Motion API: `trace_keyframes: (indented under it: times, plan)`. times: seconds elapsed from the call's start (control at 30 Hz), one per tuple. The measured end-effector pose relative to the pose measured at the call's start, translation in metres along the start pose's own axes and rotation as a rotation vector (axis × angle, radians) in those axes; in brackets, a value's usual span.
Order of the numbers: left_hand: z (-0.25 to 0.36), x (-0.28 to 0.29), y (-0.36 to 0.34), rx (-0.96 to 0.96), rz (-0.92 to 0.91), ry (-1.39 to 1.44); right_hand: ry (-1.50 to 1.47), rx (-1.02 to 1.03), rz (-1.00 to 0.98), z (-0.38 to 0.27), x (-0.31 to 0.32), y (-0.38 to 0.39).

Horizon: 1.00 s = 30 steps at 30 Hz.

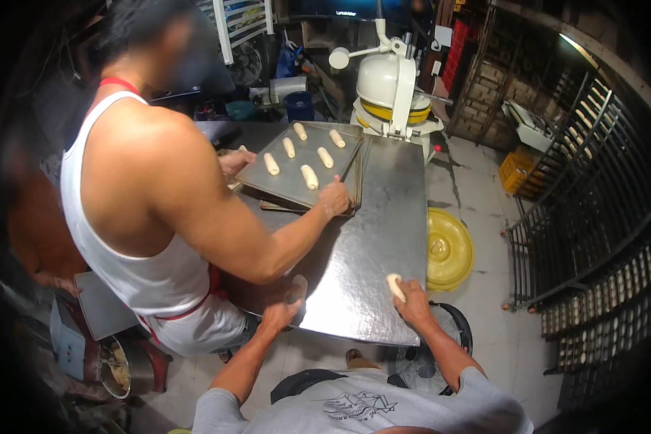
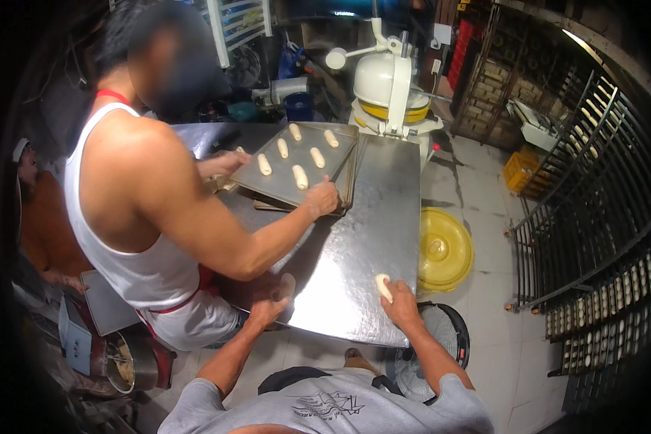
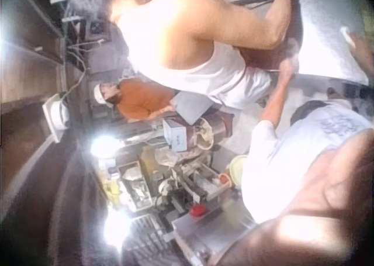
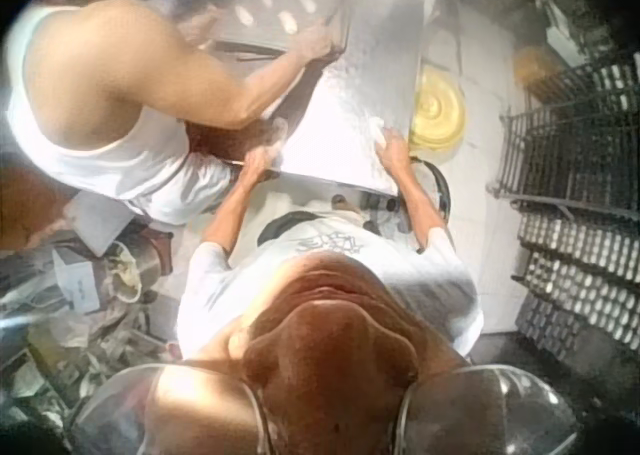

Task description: The person shapes small pieces of dough by hand on a metal table and places them onto baking trays before carrying the trays to a storage rack.

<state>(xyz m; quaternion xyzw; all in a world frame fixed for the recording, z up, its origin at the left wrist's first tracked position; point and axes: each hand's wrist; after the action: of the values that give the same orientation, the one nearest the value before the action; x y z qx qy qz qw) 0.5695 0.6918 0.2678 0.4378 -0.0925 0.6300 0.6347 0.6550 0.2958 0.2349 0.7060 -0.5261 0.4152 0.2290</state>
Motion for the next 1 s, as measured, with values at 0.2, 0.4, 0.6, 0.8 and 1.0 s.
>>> trace_keyframes:
  times: [0.2, 0.4, 0.6, 0.8, 1.0]
  plan:
    - [-0.01, -0.038, -0.061, -0.505, 0.478, -0.151, 0.237, 0.146, 0.101, -0.05, 0.015, -0.08]
    - [0.011, -0.062, -0.097, -0.603, 0.276, -0.659, 0.288, 0.229, -0.26, -0.004, -0.074, -0.103]
    - [0.033, -0.038, -0.097, -0.635, 0.313, -0.409, 0.212, 0.285, -0.103, -0.006, -0.062, -0.111]
    - [0.05, -0.033, -0.082, -0.589, 0.403, -0.643, 0.301, 0.391, 0.029, 0.0, -0.028, -0.088]
    - [0.017, -0.061, -0.09, -0.654, 0.49, -0.559, 0.348, 0.415, 0.015, 0.006, -0.045, -0.063]
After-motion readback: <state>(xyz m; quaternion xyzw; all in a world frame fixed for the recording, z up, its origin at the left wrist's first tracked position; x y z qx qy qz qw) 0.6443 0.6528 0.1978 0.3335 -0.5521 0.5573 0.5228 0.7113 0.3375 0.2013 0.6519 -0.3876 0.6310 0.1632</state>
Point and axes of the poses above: each hand's wrist, its own y-axis away from the middle knuckle, its own x-axis out of the back of the hand, z = x × y, and after that the axes turned 3 degrees about x, right-handed
